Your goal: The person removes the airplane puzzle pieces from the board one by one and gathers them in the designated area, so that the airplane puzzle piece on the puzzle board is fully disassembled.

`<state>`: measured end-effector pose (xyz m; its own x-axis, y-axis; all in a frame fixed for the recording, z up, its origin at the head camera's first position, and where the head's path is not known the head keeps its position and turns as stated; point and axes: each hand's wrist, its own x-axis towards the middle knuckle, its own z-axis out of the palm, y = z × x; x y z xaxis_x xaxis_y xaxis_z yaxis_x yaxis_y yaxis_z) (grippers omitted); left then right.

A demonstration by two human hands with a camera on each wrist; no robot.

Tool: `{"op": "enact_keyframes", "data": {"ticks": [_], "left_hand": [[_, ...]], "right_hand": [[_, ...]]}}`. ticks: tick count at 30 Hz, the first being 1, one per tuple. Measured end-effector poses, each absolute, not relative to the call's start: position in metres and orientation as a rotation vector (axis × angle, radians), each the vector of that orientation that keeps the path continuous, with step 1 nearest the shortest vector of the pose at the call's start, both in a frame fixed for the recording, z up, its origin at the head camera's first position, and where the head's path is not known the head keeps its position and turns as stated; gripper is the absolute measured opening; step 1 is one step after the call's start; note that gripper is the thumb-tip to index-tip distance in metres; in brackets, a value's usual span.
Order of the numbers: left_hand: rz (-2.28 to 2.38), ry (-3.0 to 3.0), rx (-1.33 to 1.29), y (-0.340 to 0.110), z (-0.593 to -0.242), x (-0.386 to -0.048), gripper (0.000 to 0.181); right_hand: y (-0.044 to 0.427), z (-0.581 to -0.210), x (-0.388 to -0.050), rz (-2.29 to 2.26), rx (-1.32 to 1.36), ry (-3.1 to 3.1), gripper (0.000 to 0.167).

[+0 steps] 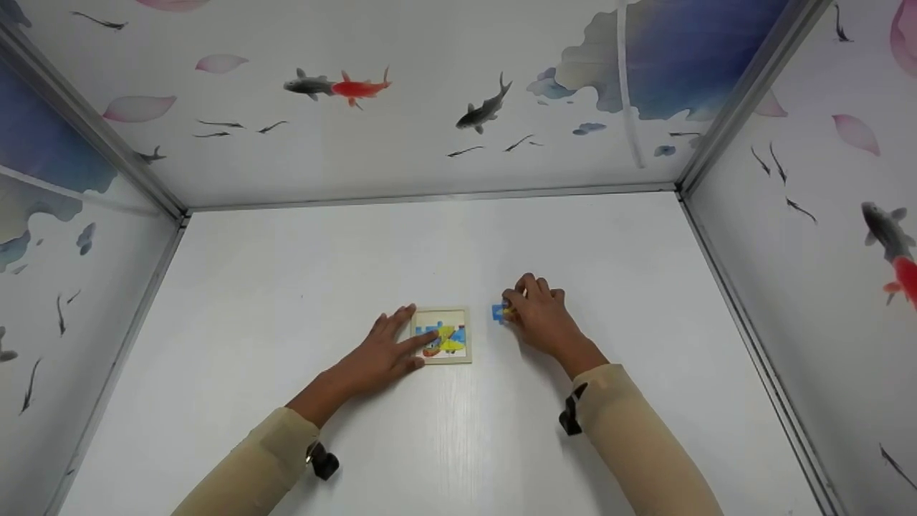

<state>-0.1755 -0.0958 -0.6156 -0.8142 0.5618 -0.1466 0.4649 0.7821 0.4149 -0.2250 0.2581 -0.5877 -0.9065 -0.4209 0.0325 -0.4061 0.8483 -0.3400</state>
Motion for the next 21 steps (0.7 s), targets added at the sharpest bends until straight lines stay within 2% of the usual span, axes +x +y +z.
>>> {"op": "enact_keyframes", "data": {"ticks": [21], "left_hand": [[0.554,2.714,0.823,-0.097,-0.62,-0.177,0.058]], "right_hand": [[0.293,-0.587,-0.225,-0.506,-0.545,2.965,0.043]]}}
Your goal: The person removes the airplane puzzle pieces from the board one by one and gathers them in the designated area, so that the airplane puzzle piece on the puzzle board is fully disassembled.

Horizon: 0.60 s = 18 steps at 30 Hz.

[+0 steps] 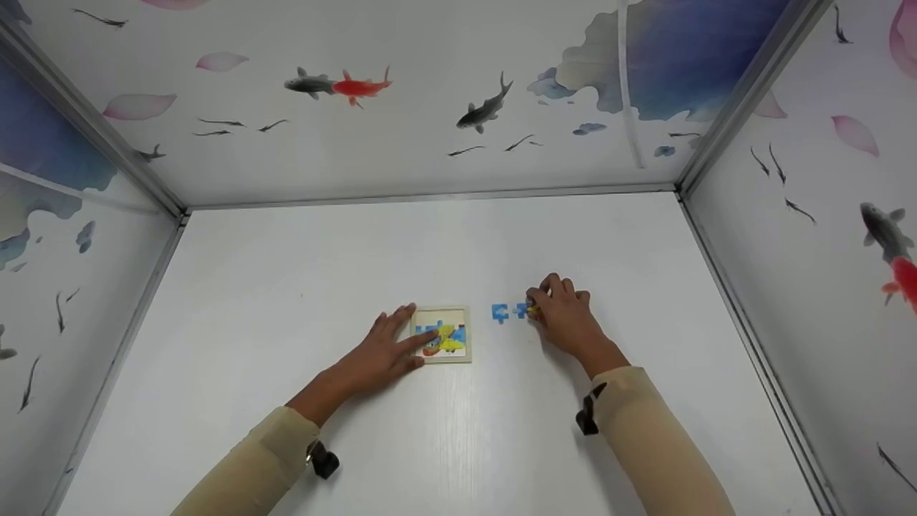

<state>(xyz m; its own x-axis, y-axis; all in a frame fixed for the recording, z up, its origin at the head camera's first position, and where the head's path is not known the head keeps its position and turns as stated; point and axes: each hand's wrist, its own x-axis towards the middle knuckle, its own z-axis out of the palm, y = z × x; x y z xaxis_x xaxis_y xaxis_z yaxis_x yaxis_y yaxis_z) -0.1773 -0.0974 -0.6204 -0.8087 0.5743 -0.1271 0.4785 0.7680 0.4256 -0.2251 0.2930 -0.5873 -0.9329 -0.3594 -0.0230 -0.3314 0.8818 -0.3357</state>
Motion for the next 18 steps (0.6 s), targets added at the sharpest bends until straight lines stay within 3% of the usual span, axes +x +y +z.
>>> {"op": "enact_keyframes", "data": {"ticks": [18], "left_hand": [[0.545,2.714,0.824,-0.096,-0.618,-0.177,0.058]], "right_hand": [[0.318,-0.598,-0.219,-0.51,-0.518,2.984,0.038]]}}
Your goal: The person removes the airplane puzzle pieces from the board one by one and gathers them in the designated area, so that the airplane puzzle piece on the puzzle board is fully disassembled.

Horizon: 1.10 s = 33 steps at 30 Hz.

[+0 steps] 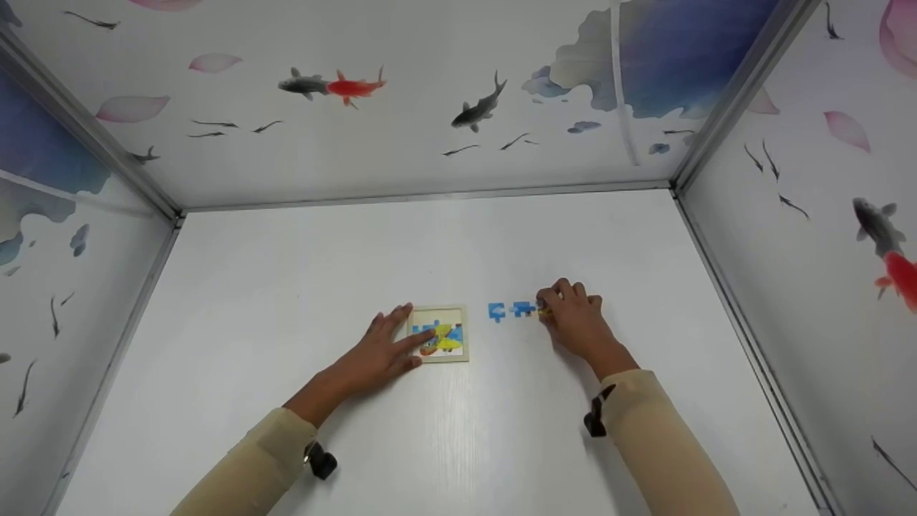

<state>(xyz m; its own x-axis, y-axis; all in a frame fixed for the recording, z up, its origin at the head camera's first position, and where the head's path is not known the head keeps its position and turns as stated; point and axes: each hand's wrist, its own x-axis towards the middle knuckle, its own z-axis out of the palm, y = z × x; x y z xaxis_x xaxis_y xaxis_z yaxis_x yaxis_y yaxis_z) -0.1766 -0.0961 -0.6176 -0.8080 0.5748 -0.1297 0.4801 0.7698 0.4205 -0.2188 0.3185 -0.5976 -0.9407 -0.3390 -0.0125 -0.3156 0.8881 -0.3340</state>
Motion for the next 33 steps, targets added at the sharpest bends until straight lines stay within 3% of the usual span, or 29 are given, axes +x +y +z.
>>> {"op": "enact_keyframes", "data": {"ticks": [33], "left_hand": [[0.599,2.708,0.823,-0.0988,-0.6229,-0.1763,0.06]], "right_hand": [[0.3222,-0.6032,-0.2191,-0.523,-0.5,2.98,0.039]]}}
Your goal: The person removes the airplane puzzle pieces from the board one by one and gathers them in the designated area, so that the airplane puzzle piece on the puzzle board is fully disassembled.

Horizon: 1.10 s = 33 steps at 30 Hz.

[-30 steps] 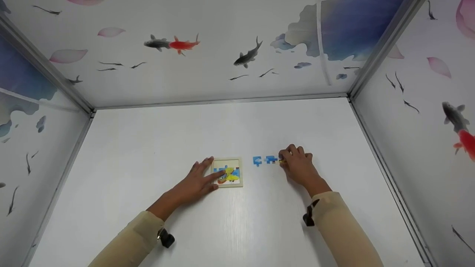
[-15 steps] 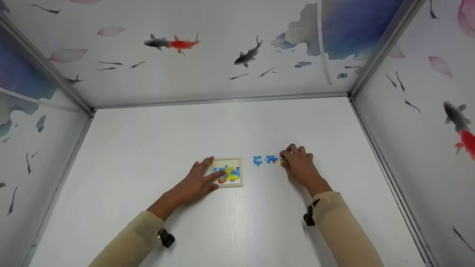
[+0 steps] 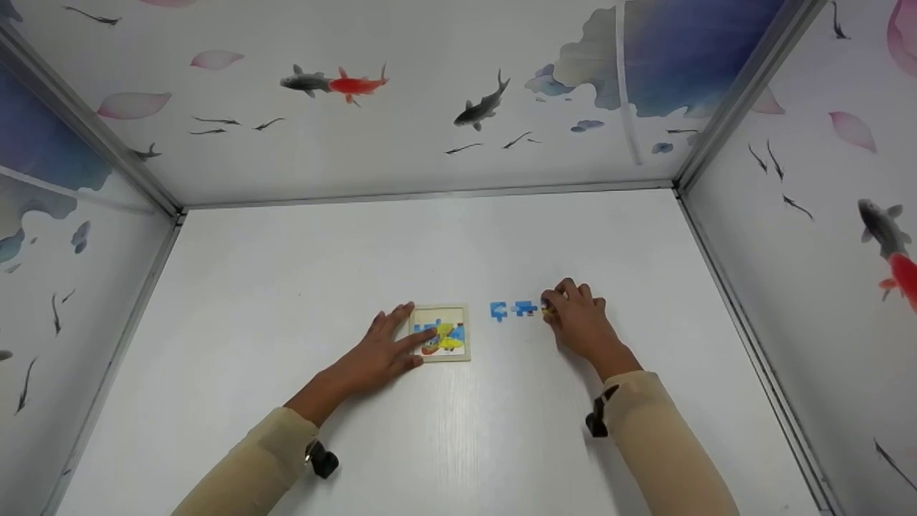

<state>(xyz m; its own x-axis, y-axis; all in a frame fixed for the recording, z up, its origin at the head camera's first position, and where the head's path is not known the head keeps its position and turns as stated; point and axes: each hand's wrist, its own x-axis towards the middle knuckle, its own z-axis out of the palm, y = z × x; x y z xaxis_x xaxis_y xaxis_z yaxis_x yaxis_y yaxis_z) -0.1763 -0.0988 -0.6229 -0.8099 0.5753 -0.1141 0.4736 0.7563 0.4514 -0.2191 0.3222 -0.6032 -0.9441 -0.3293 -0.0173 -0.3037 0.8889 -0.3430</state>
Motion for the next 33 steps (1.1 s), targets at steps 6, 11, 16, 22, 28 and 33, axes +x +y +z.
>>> {"op": "enact_keyframes", "data": {"ticks": [6,11,16,22,28,33], "left_hand": [[0.649,2.686,0.803,-0.099,-0.623,-0.176,0.071],[0.669,2.694,0.787,-0.099,-0.623,-0.177,0.086],[0.667,2.69,0.756,-0.098,-0.62,-0.179,0.094],[0.621,2.699,0.741,-0.097,-0.619,-0.18,0.095],[0.576,2.725,0.726,-0.098,-0.62,-0.181,0.093],[0.53,2.767,0.731,-0.099,-0.622,-0.182,0.093]], "right_hand": [[0.321,-0.601,-0.217,-0.527,-0.449,2.942,0.045],[0.313,-0.596,-0.217,-0.521,-0.414,2.929,0.052],[0.293,-0.591,-0.217,-0.546,-0.455,2.937,0.055],[0.256,-0.586,-0.216,-0.584,-0.52,2.932,0.058],[0.217,-0.587,-0.211,-0.587,-0.661,2.908,0.054],[0.188,-0.59,-0.207,-0.571,-0.764,2.879,0.049]]}}
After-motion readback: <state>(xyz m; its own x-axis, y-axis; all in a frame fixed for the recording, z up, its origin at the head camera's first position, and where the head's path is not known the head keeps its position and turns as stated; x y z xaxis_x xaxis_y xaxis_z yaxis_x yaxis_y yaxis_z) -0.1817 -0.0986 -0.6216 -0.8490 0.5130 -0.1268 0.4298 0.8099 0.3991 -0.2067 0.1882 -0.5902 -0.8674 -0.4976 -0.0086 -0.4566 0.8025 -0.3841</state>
